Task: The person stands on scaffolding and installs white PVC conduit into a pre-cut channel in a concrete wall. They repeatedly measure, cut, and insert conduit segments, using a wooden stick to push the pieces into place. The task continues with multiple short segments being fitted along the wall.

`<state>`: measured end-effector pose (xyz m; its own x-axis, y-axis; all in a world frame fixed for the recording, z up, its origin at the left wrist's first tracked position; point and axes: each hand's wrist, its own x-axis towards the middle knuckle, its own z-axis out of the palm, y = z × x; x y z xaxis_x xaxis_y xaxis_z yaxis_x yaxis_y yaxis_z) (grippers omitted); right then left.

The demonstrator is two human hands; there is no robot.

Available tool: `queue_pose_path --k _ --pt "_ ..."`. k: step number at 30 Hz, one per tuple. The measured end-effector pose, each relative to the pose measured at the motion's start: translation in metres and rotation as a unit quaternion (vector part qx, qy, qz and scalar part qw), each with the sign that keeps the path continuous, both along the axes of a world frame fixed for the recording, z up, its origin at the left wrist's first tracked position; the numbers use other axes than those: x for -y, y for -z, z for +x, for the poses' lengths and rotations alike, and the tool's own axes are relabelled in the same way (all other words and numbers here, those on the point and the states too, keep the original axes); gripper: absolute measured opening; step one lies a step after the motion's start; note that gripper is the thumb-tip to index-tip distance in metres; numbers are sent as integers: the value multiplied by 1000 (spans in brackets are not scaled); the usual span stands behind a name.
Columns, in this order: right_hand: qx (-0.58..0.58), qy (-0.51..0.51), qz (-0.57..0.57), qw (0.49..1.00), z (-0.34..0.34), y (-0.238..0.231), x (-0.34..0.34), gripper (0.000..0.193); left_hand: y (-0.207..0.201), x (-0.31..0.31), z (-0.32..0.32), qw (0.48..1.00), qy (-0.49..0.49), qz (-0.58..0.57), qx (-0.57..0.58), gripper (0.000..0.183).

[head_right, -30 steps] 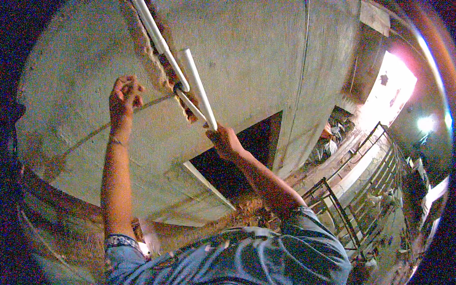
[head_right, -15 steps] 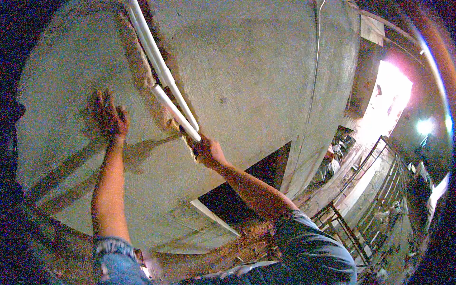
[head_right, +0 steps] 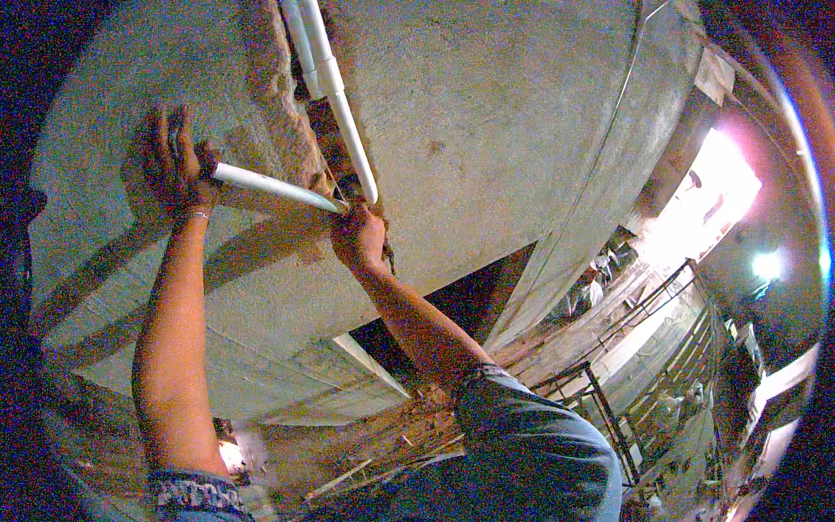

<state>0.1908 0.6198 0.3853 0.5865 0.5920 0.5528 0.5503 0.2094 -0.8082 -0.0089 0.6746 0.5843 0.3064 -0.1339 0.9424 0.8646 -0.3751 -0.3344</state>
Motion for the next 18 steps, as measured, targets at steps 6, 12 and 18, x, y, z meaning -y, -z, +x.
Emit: queue_pose_path --k 6,12,18 --pt "147 -27 71 986 7 -23 41 44 -3 -4 -3 1000 25 9 -3 59" --pt "201 -54 -171 963 21 -46 44 35 -4 -1 0 1000 17 17 1 59" --pt "174 -13 -131 976 17 -36 24 33 -1 -2 0 999 35 25 -7 62"
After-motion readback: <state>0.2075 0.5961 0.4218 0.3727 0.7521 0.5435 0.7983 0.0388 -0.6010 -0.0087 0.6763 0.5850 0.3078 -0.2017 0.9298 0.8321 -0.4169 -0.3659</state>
